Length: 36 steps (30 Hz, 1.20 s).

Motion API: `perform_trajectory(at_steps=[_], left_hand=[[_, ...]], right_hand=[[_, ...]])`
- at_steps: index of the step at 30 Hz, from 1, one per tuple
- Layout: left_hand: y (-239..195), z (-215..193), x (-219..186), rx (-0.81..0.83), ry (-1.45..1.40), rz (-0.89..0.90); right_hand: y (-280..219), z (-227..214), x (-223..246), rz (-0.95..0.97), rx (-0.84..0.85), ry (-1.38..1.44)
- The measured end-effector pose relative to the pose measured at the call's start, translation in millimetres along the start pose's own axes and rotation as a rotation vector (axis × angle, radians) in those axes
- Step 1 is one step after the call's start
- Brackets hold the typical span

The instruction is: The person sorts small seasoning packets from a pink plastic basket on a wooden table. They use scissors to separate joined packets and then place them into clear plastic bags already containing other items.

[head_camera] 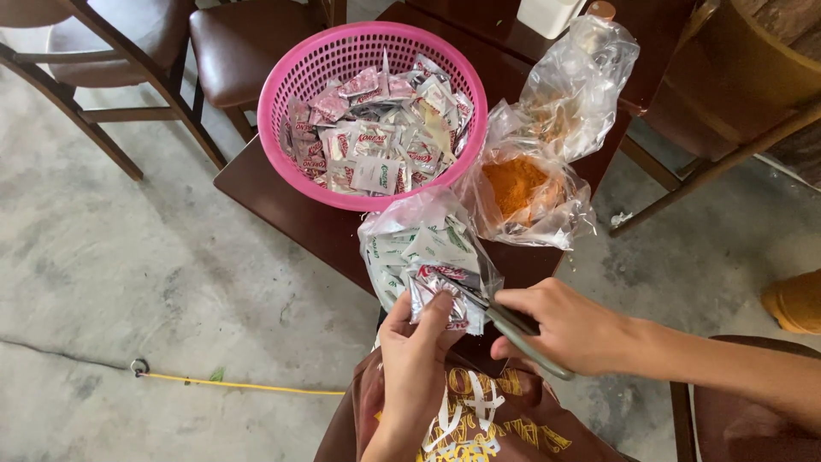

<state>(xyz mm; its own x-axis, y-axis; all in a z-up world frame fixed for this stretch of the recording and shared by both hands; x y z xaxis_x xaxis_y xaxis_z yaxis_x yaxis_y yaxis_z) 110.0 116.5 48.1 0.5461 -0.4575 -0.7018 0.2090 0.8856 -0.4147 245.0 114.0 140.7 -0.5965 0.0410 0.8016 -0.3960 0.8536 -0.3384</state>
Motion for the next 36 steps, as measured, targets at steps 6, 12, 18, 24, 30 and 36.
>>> perform_trajectory(at_steps=[6,12,18,24,30,36], left_hand=[[9,-11,0,-0.007,0.003,0.023],[10,-15,-9,-0.060,-0.016,-0.048],[22,-27,-3,-0.036,-0.016,-0.062],[23,-30,2,-0.029,-0.036,-0.076],[14,-38,-13,-0.071,-0.027,-0.030],[-6,-40,-36,-0.087,-0.033,0.050]], right_hand=[[17,2,-7,0.158,0.077,0.027],[39,-2,5,0.064,0.068,-0.037],[51,-2,-5,0.046,0.084,-0.109],[44,1,-23,0.313,0.156,0.015],[55,-11,-64,0.460,0.178,0.146],[57,-27,-68,0.425,0.349,0.021]])
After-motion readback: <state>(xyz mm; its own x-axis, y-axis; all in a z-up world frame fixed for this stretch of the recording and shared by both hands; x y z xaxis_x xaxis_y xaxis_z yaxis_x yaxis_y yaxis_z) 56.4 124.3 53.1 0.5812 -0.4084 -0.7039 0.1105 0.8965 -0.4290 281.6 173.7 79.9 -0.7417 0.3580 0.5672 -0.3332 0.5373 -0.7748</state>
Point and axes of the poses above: each hand's wrist, its own y-axis towards the middle knuckle, its own z-axis out of the palm, x = y × z, the point moved 9 cm from there along y, towards the middle knuckle, and after that the axes turned 12 degrees about y, right-handed, at the moved point
